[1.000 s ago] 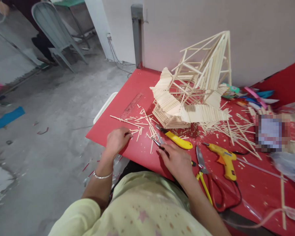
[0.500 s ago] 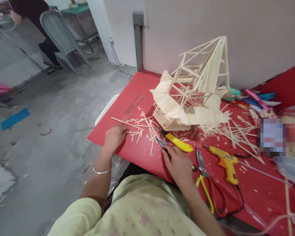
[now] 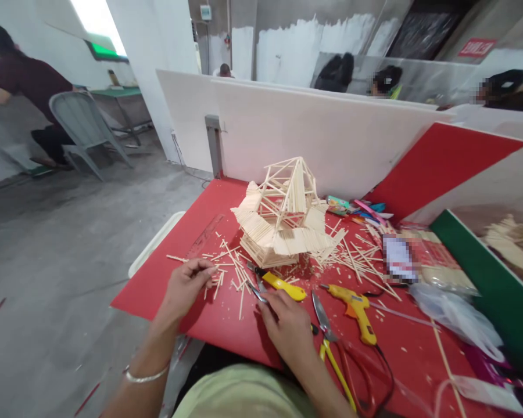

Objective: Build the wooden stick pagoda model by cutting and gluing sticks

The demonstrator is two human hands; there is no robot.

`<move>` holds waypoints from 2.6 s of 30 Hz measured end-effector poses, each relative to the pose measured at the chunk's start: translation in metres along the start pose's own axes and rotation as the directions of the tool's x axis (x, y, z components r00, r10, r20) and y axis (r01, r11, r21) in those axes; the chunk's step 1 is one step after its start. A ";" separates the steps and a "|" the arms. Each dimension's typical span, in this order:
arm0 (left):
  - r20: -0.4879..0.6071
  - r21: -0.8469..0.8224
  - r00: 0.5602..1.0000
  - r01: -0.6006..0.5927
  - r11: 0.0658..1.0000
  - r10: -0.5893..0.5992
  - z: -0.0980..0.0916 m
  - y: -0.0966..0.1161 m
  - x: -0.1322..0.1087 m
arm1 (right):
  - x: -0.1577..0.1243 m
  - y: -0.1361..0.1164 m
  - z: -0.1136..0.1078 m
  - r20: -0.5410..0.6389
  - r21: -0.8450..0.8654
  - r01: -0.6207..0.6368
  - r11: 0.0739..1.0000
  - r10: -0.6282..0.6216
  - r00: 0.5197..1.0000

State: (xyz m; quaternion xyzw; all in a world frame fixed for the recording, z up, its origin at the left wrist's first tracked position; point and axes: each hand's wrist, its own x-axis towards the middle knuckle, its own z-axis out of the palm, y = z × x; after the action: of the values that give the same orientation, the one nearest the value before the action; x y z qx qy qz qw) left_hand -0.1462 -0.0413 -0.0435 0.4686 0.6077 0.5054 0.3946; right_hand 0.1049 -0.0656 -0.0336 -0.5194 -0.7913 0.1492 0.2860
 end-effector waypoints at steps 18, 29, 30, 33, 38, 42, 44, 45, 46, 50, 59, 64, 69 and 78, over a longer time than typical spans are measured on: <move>0.358 -0.566 0.934 0.207 0.798 0.012 0.097 0.132 0.009 | 0.065 -0.015 -0.077 -0.311 0.306 0.170 0.937 -0.070 0.948; 0.443 -0.569 0.896 0.279 0.774 0.003 0.111 0.111 -0.018 | -0.001 0.061 -0.081 -0.324 -0.014 -0.196 0.981 0.181 0.929; 0.454 -0.570 0.891 0.292 0.768 -0.002 0.114 0.103 -0.021 | -0.017 0.072 -0.081 -0.295 -0.057 -0.259 0.964 0.231 0.927; 0.493 -0.560 0.869 0.357 0.747 -0.045 0.124 0.077 -0.030 | -0.065 0.091 -0.077 -0.126 -0.225 -0.364 0.904 0.344 0.931; 0.549 -0.566 0.825 0.485 0.667 -0.134 0.137 0.046 -0.036 | -0.111 0.084 -0.065 0.021 -0.485 -0.350 0.802 0.411 0.912; 0.557 -0.583 0.806 0.551 0.596 -0.201 0.138 0.043 -0.033 | -0.111 0.073 -0.066 0.034 -0.497 -0.324 0.805 0.392 0.920; 0.551 -0.592 0.804 0.566 0.573 -0.224 0.137 0.044 -0.030 | -0.109 0.074 -0.068 0.015 -0.500 -0.337 0.798 0.397 0.918; 0.547 -0.595 0.804 0.569 0.568 -0.233 0.136 0.045 -0.029 | -0.108 0.077 -0.068 0.011 -0.498 -0.342 0.796 0.401 0.916; 0.540 -0.596 0.806 0.570 0.566 -0.242 0.136 0.045 -0.029 | -0.108 0.081 -0.069 0.015 -0.492 -0.345 0.799 0.404 0.915; 0.526 -0.591 0.810 0.567 0.574 -0.259 0.138 0.039 -0.028 | -0.107 0.106 -0.075 0.007 -0.435 -0.386 0.813 0.432 0.902; 0.502 -0.614 0.840 0.514 0.599 -0.205 0.138 0.032 -0.030 | -0.067 0.062 -0.078 -0.197 -0.299 -0.315 0.901 0.265 0.944; 0.455 -0.610 0.866 0.471 0.637 -0.205 0.128 0.028 -0.029 | -0.046 0.026 -0.042 0.126 -0.316 -0.169 0.933 0.218 0.968; 0.380 -0.609 0.899 0.421 0.672 -0.218 0.115 0.019 -0.030 | -0.045 0.020 -0.013 0.230 -0.419 -0.122 0.900 0.235 0.944; 0.254 -0.647 0.931 0.366 0.669 -0.263 0.098 0.033 -0.032 | -0.043 0.025 -0.012 0.238 -0.219 -0.261 0.940 0.311 0.920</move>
State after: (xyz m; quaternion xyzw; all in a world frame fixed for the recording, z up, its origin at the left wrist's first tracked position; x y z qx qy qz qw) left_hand -0.0394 -0.0470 -0.0280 0.2118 0.4205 0.5835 0.6617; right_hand 0.1438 -0.0951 -0.0500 -0.6288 -0.7482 0.1856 0.1019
